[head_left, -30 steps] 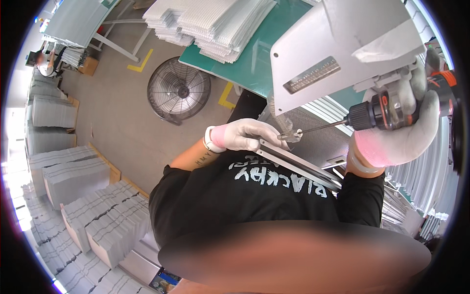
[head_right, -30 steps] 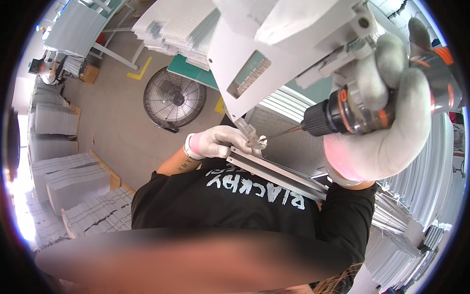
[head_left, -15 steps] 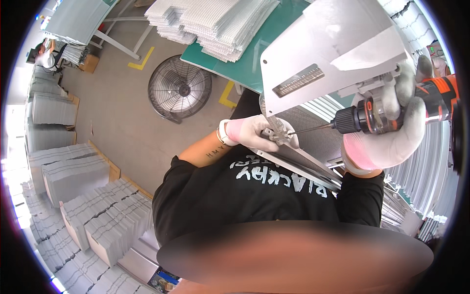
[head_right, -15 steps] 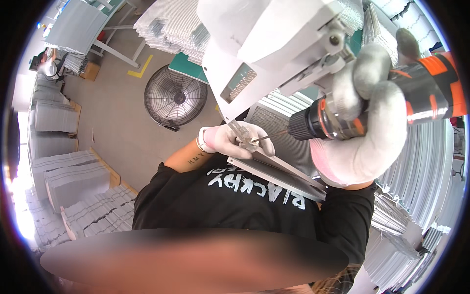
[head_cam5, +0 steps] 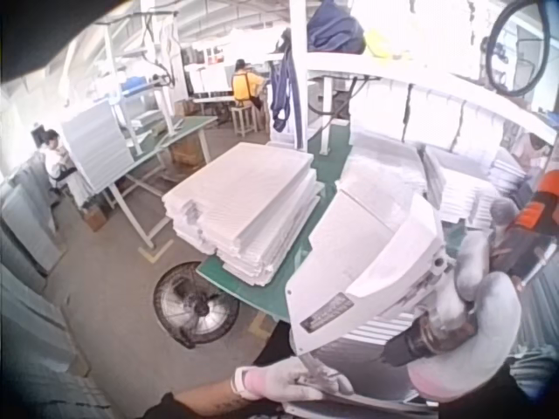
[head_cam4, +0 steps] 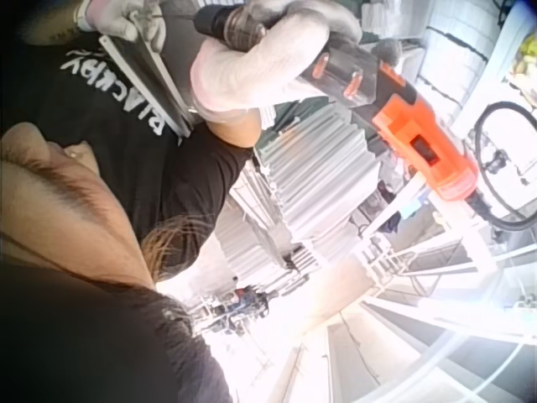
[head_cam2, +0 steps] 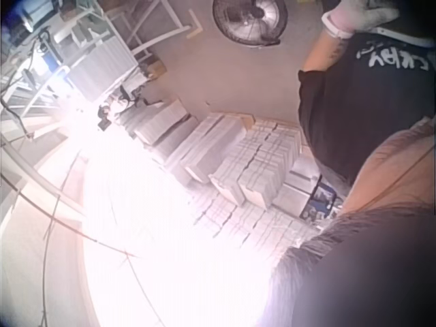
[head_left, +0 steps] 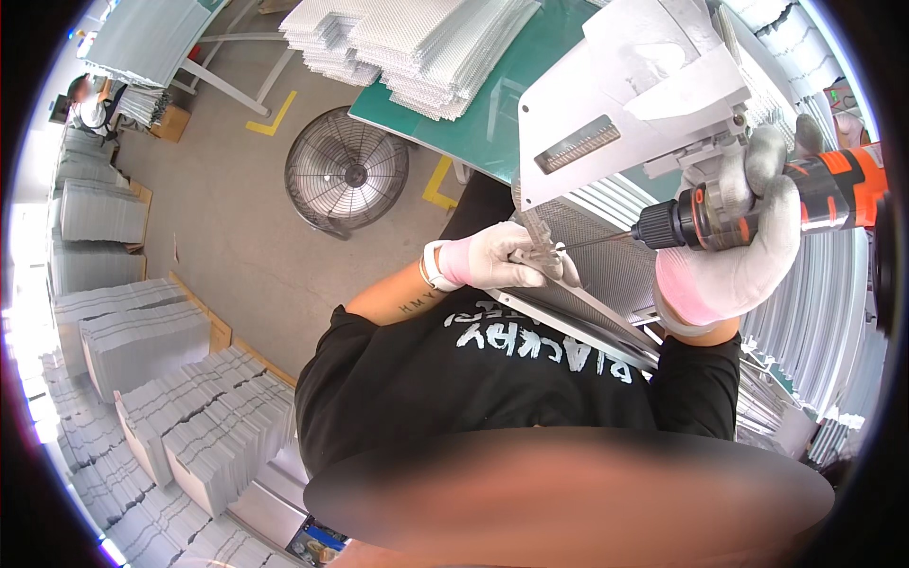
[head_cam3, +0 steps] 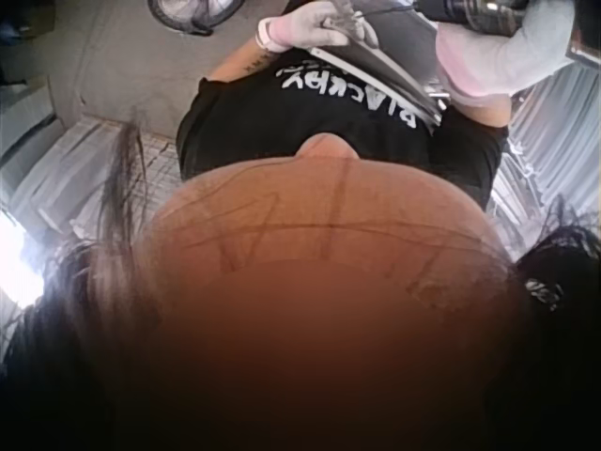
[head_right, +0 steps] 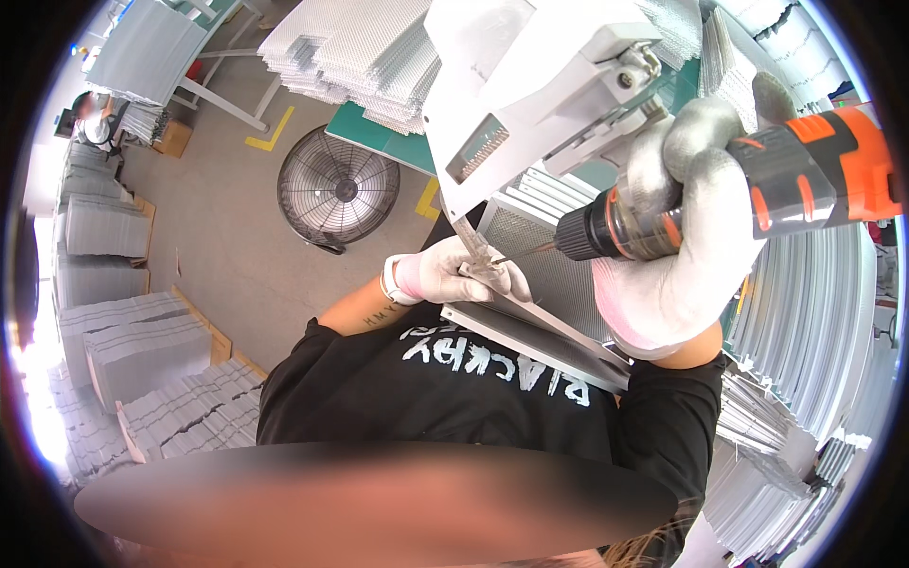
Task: Assembling industrial metal filter frames using a power drill and screws.
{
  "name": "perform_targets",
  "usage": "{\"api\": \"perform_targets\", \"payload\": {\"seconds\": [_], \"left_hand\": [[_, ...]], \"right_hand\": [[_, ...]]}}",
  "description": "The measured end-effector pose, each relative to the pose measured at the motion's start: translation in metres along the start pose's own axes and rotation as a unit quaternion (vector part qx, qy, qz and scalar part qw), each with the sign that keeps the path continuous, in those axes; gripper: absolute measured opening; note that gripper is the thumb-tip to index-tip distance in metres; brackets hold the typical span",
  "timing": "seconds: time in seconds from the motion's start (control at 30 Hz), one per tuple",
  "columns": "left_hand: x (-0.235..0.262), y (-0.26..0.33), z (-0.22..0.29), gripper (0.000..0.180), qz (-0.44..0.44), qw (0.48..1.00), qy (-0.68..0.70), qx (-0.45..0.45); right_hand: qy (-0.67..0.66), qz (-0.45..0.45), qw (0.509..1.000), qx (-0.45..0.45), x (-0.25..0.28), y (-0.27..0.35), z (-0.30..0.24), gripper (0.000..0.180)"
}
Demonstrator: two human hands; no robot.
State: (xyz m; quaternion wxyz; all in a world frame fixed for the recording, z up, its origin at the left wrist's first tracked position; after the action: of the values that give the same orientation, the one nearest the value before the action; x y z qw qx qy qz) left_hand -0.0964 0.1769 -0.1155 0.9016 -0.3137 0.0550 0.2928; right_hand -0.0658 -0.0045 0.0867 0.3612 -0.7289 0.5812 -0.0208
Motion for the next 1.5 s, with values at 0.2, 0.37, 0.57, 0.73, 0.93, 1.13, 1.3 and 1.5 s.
{"api": "perform_targets", "payload": {"seconds": [0.2,0.37,0.57,0.73,0.93,1.13,1.3,1.5], "left_hand": [[-0.001,-0.002,0.002,0.023,-0.008,1.0,-0.009,-0.003],[-0.004,-0.004,0.002,0.022,-0.001,1.0,0.003,-0.009],[-0.004,-0.002,0.0,0.024,-0.011,1.0,-0.016,-0.019],[-0.004,-0.002,0.004,0.028,-0.002,0.999,-0.033,0.0],[-0.003,0.0,0.002,0.031,0.002,1.0,-0.031,-0.001],[-0.004,-0.001,0.005,0.027,-0.003,1.0,-0.007,-0.003],[-0.005,0.0,0.002,0.026,-0.007,1.0,0.007,-0.026],[-0.005,0.001,0.002,0.025,-0.013,1.0,0.013,0.007]], "right_hand": [[0.028,0.049,0.998,-0.023,-0.011,0.013,-0.001,0.055],[0.006,0.106,0.992,-0.073,-0.027,0.032,0.019,0.066],[-0.021,0.018,0.997,-0.066,-0.017,0.036,0.022,0.066],[-0.025,0.035,0.997,-0.067,-0.018,0.04,0.027,0.064],[-0.009,0.034,0.996,-0.086,-0.022,0.042,0.026,0.061],[-0.028,-0.012,0.996,-0.086,-0.012,0.041,0.032,0.06],[-0.065,0.009,0.985,-0.161,-0.011,0.041,0.029,0.061],[-0.066,0.019,0.991,-0.113,-0.023,0.032,0.034,0.056]]}}
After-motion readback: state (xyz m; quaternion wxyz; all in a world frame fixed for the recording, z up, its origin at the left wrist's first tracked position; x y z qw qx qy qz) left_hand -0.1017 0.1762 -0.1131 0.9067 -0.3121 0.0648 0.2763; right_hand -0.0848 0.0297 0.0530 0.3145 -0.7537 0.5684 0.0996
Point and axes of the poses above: each hand's wrist, its own y-axis away from the middle knuckle, its own x-axis out of the back of the hand, z = x × y, the point moved 1 cm from there along -y, towards the middle knuckle, and after that the axes turned 5 degrees about -x, right-handed, at the moved point
